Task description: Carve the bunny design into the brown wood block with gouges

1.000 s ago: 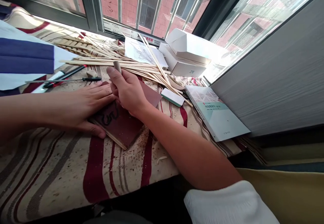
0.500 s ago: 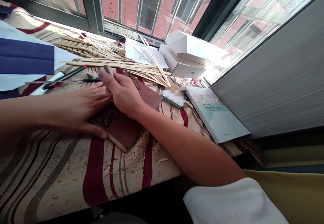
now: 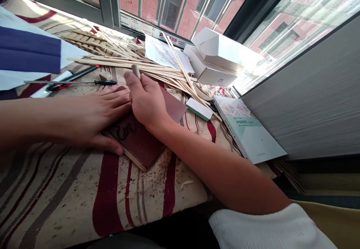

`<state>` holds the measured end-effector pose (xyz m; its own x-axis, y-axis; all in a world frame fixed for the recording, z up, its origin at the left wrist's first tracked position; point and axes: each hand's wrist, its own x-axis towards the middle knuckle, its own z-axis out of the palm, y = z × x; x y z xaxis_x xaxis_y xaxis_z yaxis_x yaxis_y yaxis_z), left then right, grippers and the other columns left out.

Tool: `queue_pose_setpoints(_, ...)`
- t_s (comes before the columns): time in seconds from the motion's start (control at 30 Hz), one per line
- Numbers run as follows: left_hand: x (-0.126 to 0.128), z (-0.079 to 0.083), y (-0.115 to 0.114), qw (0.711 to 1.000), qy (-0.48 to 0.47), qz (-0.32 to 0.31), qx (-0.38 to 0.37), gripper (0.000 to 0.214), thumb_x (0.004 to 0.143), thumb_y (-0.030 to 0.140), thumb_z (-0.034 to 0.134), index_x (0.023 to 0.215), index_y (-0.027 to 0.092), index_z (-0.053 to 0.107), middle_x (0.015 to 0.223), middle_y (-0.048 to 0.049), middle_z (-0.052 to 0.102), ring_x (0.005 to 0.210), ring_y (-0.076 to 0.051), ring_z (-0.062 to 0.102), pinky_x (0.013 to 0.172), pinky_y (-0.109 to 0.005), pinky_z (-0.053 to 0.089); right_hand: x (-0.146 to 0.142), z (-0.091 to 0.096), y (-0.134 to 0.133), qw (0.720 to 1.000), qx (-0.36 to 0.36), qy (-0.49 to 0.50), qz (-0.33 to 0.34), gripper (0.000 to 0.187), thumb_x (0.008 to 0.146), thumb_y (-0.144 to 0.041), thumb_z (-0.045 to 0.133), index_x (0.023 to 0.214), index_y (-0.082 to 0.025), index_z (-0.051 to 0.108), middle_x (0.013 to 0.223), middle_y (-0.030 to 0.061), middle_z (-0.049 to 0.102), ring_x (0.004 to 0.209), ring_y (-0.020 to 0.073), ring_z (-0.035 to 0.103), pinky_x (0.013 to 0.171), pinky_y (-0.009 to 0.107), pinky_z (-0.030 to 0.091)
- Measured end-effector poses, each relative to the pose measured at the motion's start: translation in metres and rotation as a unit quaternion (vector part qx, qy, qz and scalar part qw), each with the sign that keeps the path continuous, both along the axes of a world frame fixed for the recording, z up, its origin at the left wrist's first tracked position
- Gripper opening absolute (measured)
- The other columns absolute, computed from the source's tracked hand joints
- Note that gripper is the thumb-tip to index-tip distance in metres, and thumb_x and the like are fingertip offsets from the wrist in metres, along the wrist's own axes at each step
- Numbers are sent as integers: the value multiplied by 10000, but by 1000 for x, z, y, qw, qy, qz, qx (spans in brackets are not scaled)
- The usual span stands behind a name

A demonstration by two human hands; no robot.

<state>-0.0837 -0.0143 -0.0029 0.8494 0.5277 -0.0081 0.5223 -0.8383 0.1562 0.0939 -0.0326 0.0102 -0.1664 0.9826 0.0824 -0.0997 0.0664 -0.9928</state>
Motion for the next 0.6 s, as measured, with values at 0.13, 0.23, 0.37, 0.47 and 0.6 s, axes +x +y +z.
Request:
queue_pose_setpoints(0.13,1,1,0,999,-29,-19,-8,1249,815,1039,467,1722,185,379,1801,-203,318,1696,-444,270,1439,-560,114,-4,10,-9,998,-3,-11,55,569,1061,-537,680,662,-227,419,538,-87,323,476,57,280,440,219,236)
queue_pose_setpoints(0.23,2,1,0,1000,-17,-7,-12,1299,780,1063,464,1731,185,360,1823,-205,260,1714,-452,222,1439,-571,114,-4,8,-10,999,-4,3,45,571,1042,-529,722,669,-230,409,521,-95,322,463,55,277,430,219,242)
queue_pose_setpoints(0.37,4,0,1,1000,13,15,-9,1400,738,1107,414,1717,106,366,1820,-260,218,1710,-494,203,1422,-629,120,-1,-4,-6,991,66,33,-109,515,1035,-521,729,725,-232,437,571,-79,379,498,65,317,430,206,255)
queue_pose_setpoints(0.47,5,2,0,1000,10,14,-8,1363,740,1090,447,1692,116,419,1812,-243,259,1699,-493,233,1429,-613,116,0,-1,-8,995,55,36,-76,528,1049,-535,704,721,-242,412,551,-87,349,471,65,289,412,209,243)
queue_pose_setpoints(0.6,5,6,-1,1000,12,4,-9,1277,779,1031,475,1722,176,377,1821,-186,274,1707,-440,248,1431,-578,153,2,12,-14,991,-18,10,133,582,1042,-604,684,681,-250,395,497,-105,284,412,54,205,381,227,208)
